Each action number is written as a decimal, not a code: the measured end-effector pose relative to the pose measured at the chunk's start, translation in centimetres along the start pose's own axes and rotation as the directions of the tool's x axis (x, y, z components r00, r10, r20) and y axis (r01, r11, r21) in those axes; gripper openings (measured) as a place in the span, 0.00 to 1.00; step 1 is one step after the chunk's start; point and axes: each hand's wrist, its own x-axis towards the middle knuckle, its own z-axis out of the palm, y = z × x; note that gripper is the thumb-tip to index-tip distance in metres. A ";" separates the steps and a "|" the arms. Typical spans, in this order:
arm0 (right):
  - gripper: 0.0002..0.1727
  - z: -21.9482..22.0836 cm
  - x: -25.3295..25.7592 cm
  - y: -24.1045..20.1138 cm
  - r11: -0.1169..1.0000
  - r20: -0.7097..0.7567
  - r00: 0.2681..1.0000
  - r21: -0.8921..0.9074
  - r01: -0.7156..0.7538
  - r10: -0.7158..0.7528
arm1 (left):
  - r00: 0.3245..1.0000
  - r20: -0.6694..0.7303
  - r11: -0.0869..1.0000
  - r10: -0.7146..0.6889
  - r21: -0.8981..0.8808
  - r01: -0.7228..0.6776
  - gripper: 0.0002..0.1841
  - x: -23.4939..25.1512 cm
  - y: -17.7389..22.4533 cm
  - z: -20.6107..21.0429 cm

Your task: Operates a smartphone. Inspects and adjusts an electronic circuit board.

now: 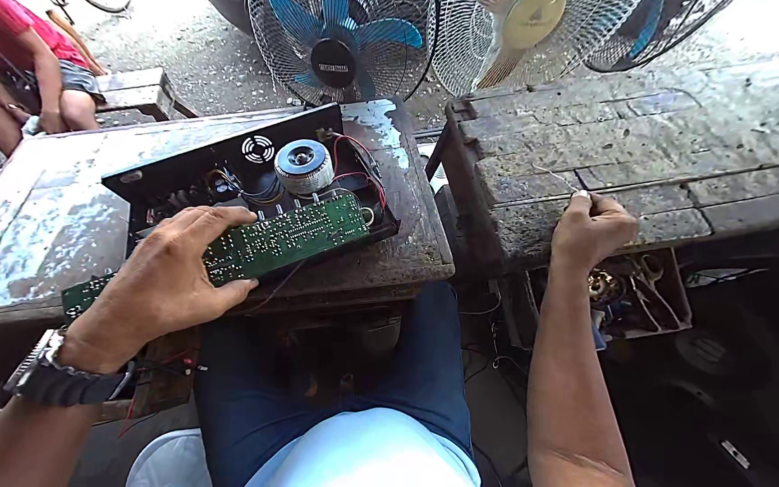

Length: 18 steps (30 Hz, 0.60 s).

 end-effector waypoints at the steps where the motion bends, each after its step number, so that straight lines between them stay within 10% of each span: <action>1: 0.20 0.0 0.0 0.0 1.000 -0.001 1.000 -0.001 0.006 -0.006 | 1.000 -0.016 1.000 -0.001 0.005 0.001 0.45 0.0 0.0 -0.1; 10: 0.20 0.1 -0.1 0.2 0.999 -0.012 0.999 -0.005 0.037 -0.037 | 0.990 -0.126 0.983 0.058 0.180 -0.035 0.50 -1.0 2.2 0.3; 18: 0.20 0.1 -0.2 0.2 0.999 0.015 0.999 0.002 0.039 -0.039 | 0.999 0.041 0.984 -0.036 0.175 0.029 0.55 -0.7 1.4 -0.3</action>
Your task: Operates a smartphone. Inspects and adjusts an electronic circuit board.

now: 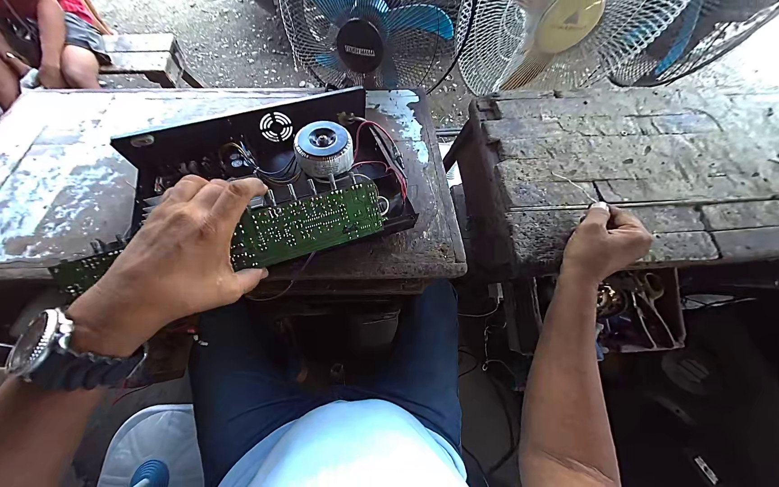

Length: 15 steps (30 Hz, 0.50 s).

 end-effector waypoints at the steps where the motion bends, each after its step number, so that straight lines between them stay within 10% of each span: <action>1: 0.20 0.0 0.0 0.0 1.000 -0.002 1.000 -0.001 0.000 0.000 | 1.000 0.027 1.000 0.012 -0.024 -0.011 0.56 0.2 -0.4 0.0; 4: 0.20 -0.1 -0.1 -0.3 1.000 0.009 1.000 -0.005 -0.004 0.005 | 0.996 0.090 0.992 0.013 -0.125 -0.002 0.55 1.0 -2.0 0.0; 11: 0.19 0.0 0.0 -0.6 0.998 -0.007 1.000 -0.057 0.029 -0.029 | 0.913 0.407 0.865 0.024 -0.466 0.185 0.17 4.2 -5.4 -2.3; 15: 0.18 -0.2 -0.2 -1.1 0.997 -0.007 0.999 -0.071 0.043 -0.044 | 0.811 0.575 0.775 0.109 -0.560 0.293 0.16 5.4 -6.2 -2.9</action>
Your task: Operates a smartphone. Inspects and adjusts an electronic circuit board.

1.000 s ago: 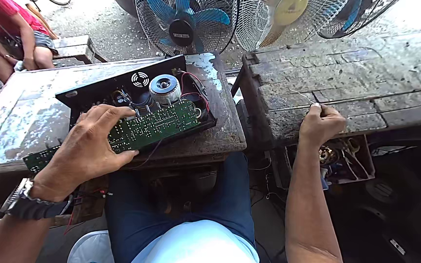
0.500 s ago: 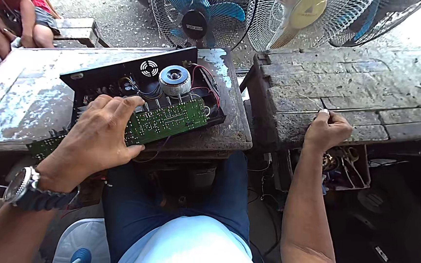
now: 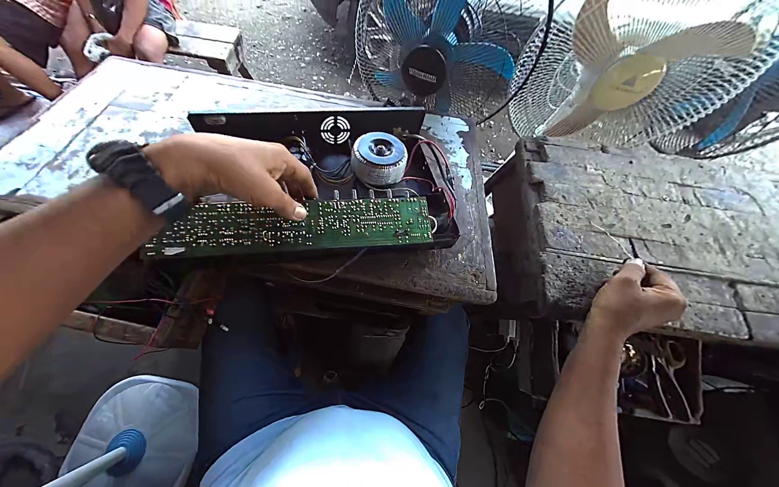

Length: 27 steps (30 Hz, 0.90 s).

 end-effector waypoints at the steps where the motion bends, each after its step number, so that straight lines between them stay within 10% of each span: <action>1: 0.18 -0.1 0.0 -0.2 1.000 0.002 1.000 -0.013 0.001 -0.001 | 1.000 0.022 1.000 -0.002 -0.009 0.002 0.16 0.0 0.0 -0.1; 21: 0.18 -0.1 -0.3 -0.7 0.999 -0.026 0.999 -0.042 0.024 -0.025 | 0.990 -0.137 0.992 -0.035 -0.125 0.017 0.12 -1.9 0.7 0.4; 27: 0.19 -0.2 -0.4 -0.6 0.998 -0.025 0.999 -0.054 0.023 -0.024 | 0.954 -0.294 0.963 0.057 0.268 0.025 0.14 -2.7 2.0 0.6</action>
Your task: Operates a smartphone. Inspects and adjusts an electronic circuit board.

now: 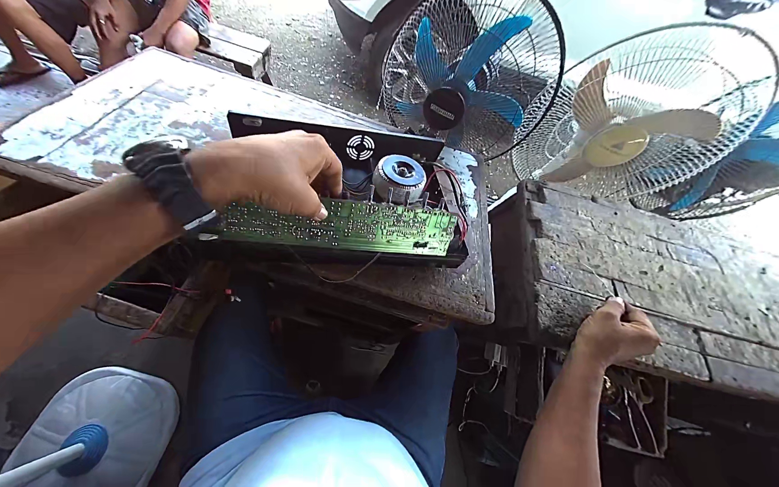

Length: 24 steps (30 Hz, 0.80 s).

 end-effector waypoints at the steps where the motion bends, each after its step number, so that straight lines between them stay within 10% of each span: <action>1: 0.19 -0.1 0.0 0.1 1.000 0.001 1.000 -0.012 0.001 0.000 | 0.999 -0.034 0.998 0.009 0.058 -0.007 0.13 -0.3 0.6 0.2; 13: 0.20 0.1 0.0 0.9 0.998 0.012 0.998 0.034 -0.054 0.054 | 0.818 -0.477 0.891 0.322 0.444 -0.092 0.18 -6.2 3.5 8.0; 24: 0.19 0.9 0.3 1.6 0.998 -0.024 1.000 0.061 -0.010 0.011 | 0.378 -0.825 0.889 0.420 0.458 0.014 0.14 -7.2 0.4 20.8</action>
